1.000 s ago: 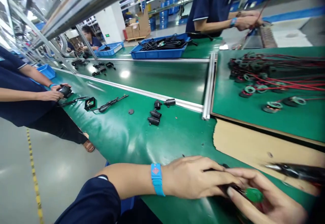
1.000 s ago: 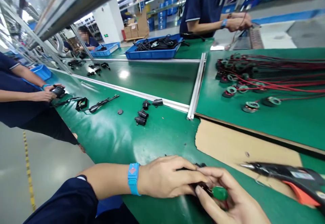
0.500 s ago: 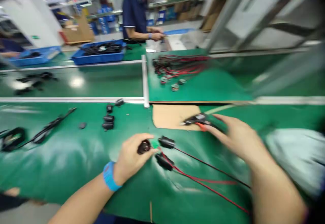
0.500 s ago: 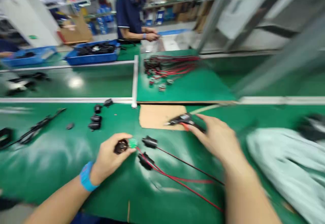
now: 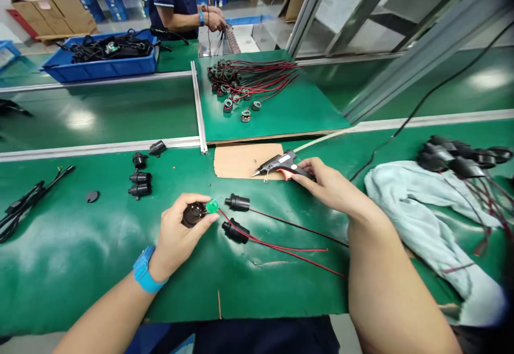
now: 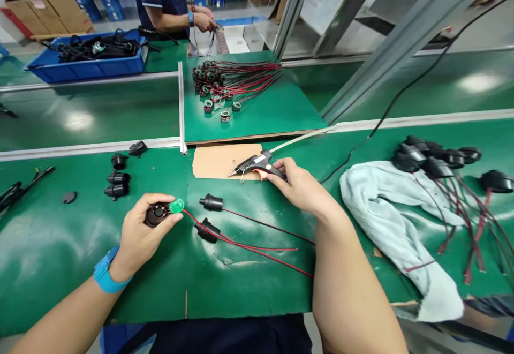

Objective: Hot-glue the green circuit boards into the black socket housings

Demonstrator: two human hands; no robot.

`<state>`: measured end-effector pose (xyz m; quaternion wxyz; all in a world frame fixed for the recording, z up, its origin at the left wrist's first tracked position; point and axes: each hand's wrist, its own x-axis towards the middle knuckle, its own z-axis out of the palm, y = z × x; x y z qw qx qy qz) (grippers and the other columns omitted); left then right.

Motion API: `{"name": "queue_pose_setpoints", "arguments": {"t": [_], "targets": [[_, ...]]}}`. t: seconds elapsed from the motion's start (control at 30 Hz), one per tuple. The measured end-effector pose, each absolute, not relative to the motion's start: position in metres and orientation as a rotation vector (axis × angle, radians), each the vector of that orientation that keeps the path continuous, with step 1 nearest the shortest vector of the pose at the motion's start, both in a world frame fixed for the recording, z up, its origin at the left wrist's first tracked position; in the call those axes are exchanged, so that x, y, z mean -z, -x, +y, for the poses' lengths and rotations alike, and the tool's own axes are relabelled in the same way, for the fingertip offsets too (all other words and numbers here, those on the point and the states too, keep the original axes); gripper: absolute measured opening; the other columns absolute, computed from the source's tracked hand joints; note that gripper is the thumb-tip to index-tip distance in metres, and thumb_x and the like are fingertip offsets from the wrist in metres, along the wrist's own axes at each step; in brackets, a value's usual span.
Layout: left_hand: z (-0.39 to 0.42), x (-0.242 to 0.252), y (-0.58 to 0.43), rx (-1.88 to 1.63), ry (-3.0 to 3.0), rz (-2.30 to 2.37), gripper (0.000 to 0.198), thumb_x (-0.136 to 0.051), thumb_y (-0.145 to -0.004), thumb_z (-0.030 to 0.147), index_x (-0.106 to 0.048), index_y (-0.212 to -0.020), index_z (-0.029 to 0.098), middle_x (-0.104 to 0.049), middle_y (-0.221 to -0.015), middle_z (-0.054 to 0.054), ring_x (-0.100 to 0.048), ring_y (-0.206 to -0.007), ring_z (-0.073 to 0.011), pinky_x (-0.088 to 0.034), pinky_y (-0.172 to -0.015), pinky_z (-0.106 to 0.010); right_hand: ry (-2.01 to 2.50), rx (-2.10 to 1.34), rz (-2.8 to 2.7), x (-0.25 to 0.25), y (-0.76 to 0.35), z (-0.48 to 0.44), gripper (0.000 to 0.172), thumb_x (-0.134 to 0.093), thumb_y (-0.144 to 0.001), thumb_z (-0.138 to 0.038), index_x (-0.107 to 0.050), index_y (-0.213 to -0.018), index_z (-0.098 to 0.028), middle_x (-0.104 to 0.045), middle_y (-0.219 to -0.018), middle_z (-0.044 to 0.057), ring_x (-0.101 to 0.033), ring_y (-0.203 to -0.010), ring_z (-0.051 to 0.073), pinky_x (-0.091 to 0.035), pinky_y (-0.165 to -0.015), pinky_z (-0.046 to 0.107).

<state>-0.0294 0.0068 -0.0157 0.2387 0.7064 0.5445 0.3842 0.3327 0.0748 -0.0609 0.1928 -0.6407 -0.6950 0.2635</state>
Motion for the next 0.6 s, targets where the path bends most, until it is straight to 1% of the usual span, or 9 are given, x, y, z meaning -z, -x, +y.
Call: {"name": "queue_pose_setpoints", "arguments": {"t": [0.07,0.17,0.2,0.27,0.3,0.37,0.43,0.5,0.6], "targets": [[0.008,0.017,0.03,-1.068,-1.906,1.495,0.024,-0.077,-0.086,0.037,-0.069,-0.103,0.021,-0.073,-0.086,0.001,-0.068,-0.072,-0.0138,-0.054,-0.066,-0.023,1.741,-0.773,-1.942,0.052,-0.328,0.071,0.035,-0.05,-0.095,-0.05,-0.05,-0.114,-0.02,-0.069,-0.1,0.009,-0.063,-0.082,0.021,-0.048,-0.074,0.034],[0.006,0.02,0.03,-1.098,-1.864,1.481,0.025,-0.079,-0.084,0.035,-0.069,-0.104,0.022,-0.074,-0.089,0.001,-0.069,-0.076,-0.0135,-0.054,-0.069,-0.022,1.633,-0.697,-1.94,0.032,-0.311,0.06,0.039,-0.049,-0.097,-0.049,-0.05,-0.124,-0.021,-0.066,-0.103,0.007,-0.061,-0.085,0.021,-0.048,-0.078,0.035],[0.006,0.02,0.029,-1.108,-1.851,1.472,0.025,-0.079,-0.084,0.033,-0.069,-0.104,0.023,-0.074,-0.09,0.002,-0.07,-0.077,-0.013,-0.054,-0.07,-0.021,1.573,-0.663,-1.932,0.026,-0.303,0.055,0.036,-0.048,-0.097,-0.048,-0.052,-0.121,-0.021,-0.065,-0.101,0.006,-0.06,-0.083,0.021,-0.047,-0.077,0.035],[0.003,0.02,0.028,-1.124,-1.837,1.447,0.024,-0.079,-0.084,0.031,-0.068,-0.105,0.024,-0.074,-0.09,0.003,-0.07,-0.078,-0.0118,-0.054,-0.071,-0.019,1.465,-0.59,-1.893,0.015,-0.283,0.043,0.032,-0.054,-0.095,-0.051,-0.057,-0.108,-0.022,-0.06,-0.088,0.002,-0.055,-0.074,0.018,-0.046,-0.069,0.031],[0.002,0.019,0.027,-1.127,-1.837,1.435,0.024,-0.079,-0.085,0.03,-0.068,-0.105,0.025,-0.074,-0.09,0.003,-0.07,-0.077,-0.0111,-0.054,-0.071,-0.018,1.429,-0.546,-1.864,0.012,-0.273,0.038,0.032,-0.06,-0.092,-0.053,-0.057,-0.101,-0.022,-0.056,-0.08,0.0,-0.051,-0.067,0.016,-0.044,-0.063,0.029],[0.001,0.017,0.025,-1.126,-1.852,1.413,0.024,-0.079,-0.084,0.028,-0.068,-0.105,0.025,-0.073,-0.087,0.004,-0.068,-0.073,-0.0093,-0.053,-0.069,-0.016,1.405,-0.469,-1.814,0.009,-0.254,0.028,0.039,-0.075,-0.082,-0.054,-0.057,-0.097,-0.022,-0.051,-0.072,-0.003,-0.045,-0.06,0.013,-0.04,-0.055,0.027],[0.0,0.015,0.023,-1.119,-1.869,1.393,0.025,-0.08,-0.084,0.027,-0.068,-0.105,0.025,-0.072,-0.082,0.006,-0.065,-0.067,-0.0074,-0.051,-0.065,-0.015,1.387,-0.425,-1.802,0.01,-0.239,0.022,0.042,-0.083,-0.077,-0.048,-0.059,-0.1,-0.022,-0.053,-0.072,-0.004,-0.046,-0.06,0.013,-0.04,-0.055,0.026],[-0.001,0.014,0.022,-1.12,-1.883,1.378,0.026,-0.081,-0.083,0.027,-0.067,-0.105,0.025,-0.07,-0.079,0.007,-0.063,-0.064,-0.0061,-0.05,-0.062,-0.014,1.368,-0.425,-1.824,0.011,-0.23,0.019,0.035,-0.082,-0.08,-0.04,-0.06,-0.101,-0.022,-0.056,-0.076,-0.003,-0.049,-0.063,0.012,-0.041,-0.058,0.026],[-0.002,0.013,0.021,-1.132,-1.898,1.359,0.027,-0.082,-0.083,0.027,-0.067,-0.105,0.024,-0.069,-0.079,0.008,-0.063,-0.064,-0.0055,-0.05,-0.062,-0.013,1.366,-0.457,-1.833,0.013,-0.228,0.02,0.024,-0.077,-0.084,-0.032,-0.06,-0.096,-0.022,-0.058,-0.078,-0.003,-0.05,-0.064,0.011,-0.042,-0.059,0.025]]}}
